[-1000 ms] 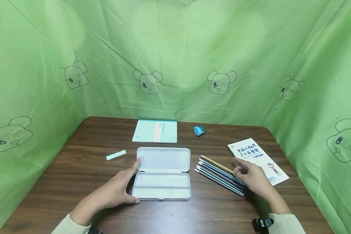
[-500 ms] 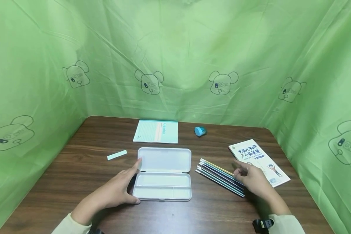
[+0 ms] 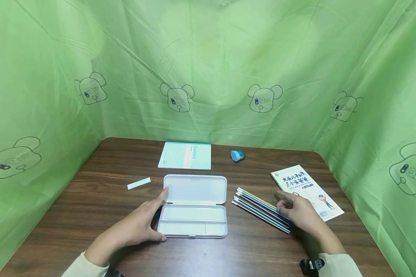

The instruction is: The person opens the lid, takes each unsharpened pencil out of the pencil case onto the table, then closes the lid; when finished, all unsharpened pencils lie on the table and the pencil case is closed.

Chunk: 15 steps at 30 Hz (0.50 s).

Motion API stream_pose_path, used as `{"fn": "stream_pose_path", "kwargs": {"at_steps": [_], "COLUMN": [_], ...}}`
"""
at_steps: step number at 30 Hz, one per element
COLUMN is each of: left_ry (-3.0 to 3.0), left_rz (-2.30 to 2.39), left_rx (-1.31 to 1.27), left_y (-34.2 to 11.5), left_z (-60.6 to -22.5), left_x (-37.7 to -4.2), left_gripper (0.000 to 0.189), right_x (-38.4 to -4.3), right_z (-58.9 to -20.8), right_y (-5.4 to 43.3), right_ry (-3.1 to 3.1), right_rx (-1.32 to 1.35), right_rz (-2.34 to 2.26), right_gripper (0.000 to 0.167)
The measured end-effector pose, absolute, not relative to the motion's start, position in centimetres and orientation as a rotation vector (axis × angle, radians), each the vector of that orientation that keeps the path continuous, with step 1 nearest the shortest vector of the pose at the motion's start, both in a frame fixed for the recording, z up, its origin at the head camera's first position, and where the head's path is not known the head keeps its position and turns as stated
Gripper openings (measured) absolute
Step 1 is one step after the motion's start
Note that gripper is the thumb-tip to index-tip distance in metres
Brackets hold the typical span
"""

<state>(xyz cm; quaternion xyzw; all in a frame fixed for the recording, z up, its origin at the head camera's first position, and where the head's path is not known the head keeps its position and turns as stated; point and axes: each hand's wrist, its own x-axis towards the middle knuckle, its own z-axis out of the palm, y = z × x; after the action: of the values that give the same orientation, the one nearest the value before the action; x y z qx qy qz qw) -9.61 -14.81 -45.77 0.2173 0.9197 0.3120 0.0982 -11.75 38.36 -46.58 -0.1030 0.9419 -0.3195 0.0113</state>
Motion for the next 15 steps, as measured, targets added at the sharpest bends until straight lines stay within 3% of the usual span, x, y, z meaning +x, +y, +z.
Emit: {"fn": "stream_pose_path", "kwargs": {"at_steps": [7, 15], "left_ry": [2.713, 2.703], "left_rz": [0.919, 0.926], "left_rx": [0.635, 0.603], "left_y": [-14.7, -14.7], "left_z": [-45.6, -45.7], "left_x": [-9.6, -9.6], "left_gripper": [0.145, 0.145], "right_x": [-11.6, -11.5], "right_z": [-45.3, -43.9], "right_y": [36.4, 29.2], "right_ry": [3.003, 2.856], "right_rx": [-0.315, -0.474], "right_rz": [-0.997, -1.139], "right_gripper": [0.054, 0.058]}}
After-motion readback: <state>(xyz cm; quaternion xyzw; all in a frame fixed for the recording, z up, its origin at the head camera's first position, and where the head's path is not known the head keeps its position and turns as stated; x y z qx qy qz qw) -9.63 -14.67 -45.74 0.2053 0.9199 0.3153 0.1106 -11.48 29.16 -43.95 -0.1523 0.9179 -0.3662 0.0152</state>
